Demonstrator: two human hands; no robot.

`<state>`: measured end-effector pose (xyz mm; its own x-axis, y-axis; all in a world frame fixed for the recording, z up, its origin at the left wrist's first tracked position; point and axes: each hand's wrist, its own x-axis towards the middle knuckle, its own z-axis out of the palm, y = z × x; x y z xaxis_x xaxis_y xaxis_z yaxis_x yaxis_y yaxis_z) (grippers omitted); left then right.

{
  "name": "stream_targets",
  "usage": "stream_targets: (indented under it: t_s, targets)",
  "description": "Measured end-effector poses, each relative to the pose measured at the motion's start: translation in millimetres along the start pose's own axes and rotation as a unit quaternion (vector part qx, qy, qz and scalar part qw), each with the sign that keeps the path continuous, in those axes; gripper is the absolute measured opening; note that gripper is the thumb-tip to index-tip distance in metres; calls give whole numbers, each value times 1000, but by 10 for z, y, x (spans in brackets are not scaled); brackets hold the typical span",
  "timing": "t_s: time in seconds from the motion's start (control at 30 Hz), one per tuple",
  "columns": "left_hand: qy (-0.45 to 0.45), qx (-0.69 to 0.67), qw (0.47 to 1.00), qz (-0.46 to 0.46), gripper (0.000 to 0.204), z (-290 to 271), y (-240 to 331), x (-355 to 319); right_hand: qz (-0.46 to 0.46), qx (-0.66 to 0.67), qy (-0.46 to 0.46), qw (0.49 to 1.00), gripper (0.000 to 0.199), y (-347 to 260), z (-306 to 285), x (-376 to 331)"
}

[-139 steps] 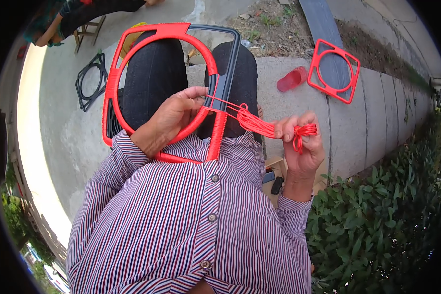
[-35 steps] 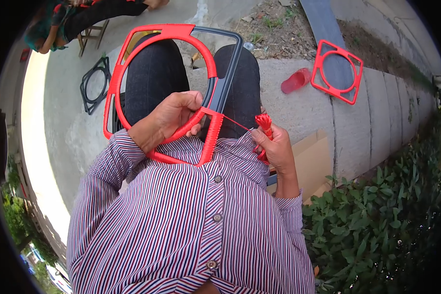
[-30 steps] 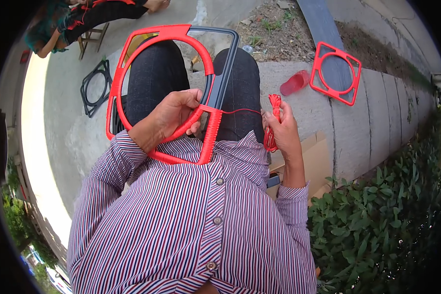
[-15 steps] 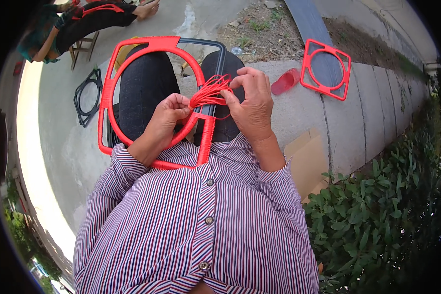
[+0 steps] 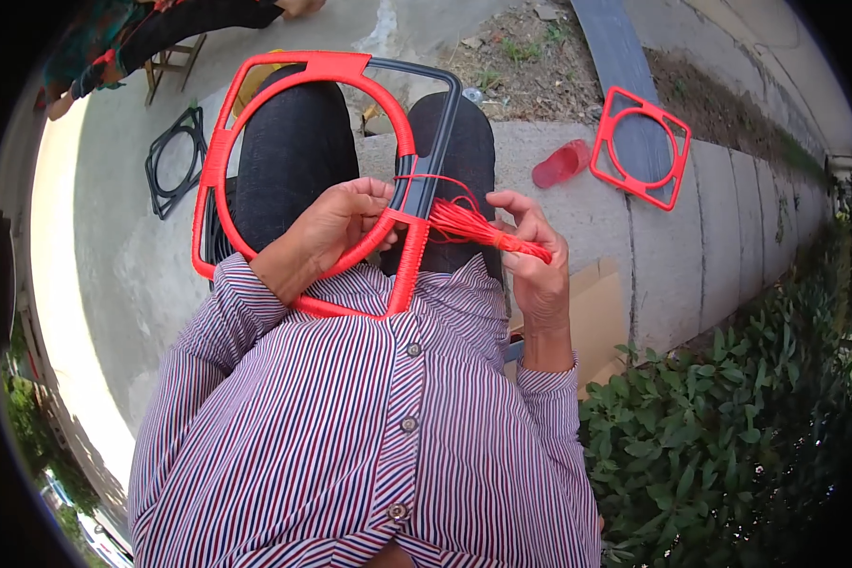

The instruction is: Wrapping red rope around a plastic frame to create a woven furniture part.

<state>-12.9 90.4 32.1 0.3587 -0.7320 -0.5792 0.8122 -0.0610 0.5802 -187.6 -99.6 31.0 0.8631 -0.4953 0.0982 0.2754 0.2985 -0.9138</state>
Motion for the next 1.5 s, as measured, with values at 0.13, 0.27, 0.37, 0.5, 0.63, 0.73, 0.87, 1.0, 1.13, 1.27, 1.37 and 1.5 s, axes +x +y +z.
stream_targets:
  t_s: [0.13, 0.27, 0.37, 0.5, 0.63, 0.73, 0.87, 1.0, 1.13, 1.27, 1.37, 1.5]
  targets:
    - [-24, 19, 1000, -6, 20, 45, 51, -38, -32, 247, -128, 960, 16, -587, -393, -243]
    - [-23, 31, 999, 13, 22, 39, 38, -64, -49, 288, 1, 956, 22, -772, -688, -304]
    - [-31, 62, 998, 14, 17, 70, 29, -97, 19, 127, 97, 987, 27, -484, -448, -137]
    - [-45, 123, 990, 45, 10, 11, -61, -68, 146, -152, 15, 977, 18, 115, 313, -12]
    - [-46, 104, 993, 40, 7, -29, -63, -78, 161, -187, 9, 969, 14, 14, 348, 96]
    - [-33, 84, 996, 16, 7, -39, -64, -50, 170, -124, 7, 978, 13, -74, 300, 47]
    - [6, 47, 998, 36, 13, 5, -68, -95, 225, -79, 12, 971, 13, -276, -103, 105]
    - [-30, -15, 999, 6, 23, -101, 21, -108, 24, 69, 200, 977, 19, -828, -1518, -144]
    - [-7, -4, 1000, -11, 28, -50, -4, -52, -99, 50, 420, 901, 26, -1000, -2342, -474]
    - [20, 6, 1000, -15, 30, -40, 12, -36, 41, 73, 154, 985, 36, -628, -662, -176]
    - [2, -20, 1000, 3, 28, -17, -5, -17, 145, -335, -233, 901, 30, -343, -84, -93]
    - [-11, -44, 998, 37, 25, 37, -20, -48, 186, -433, -201, 859, 55, -28, 421, 130]
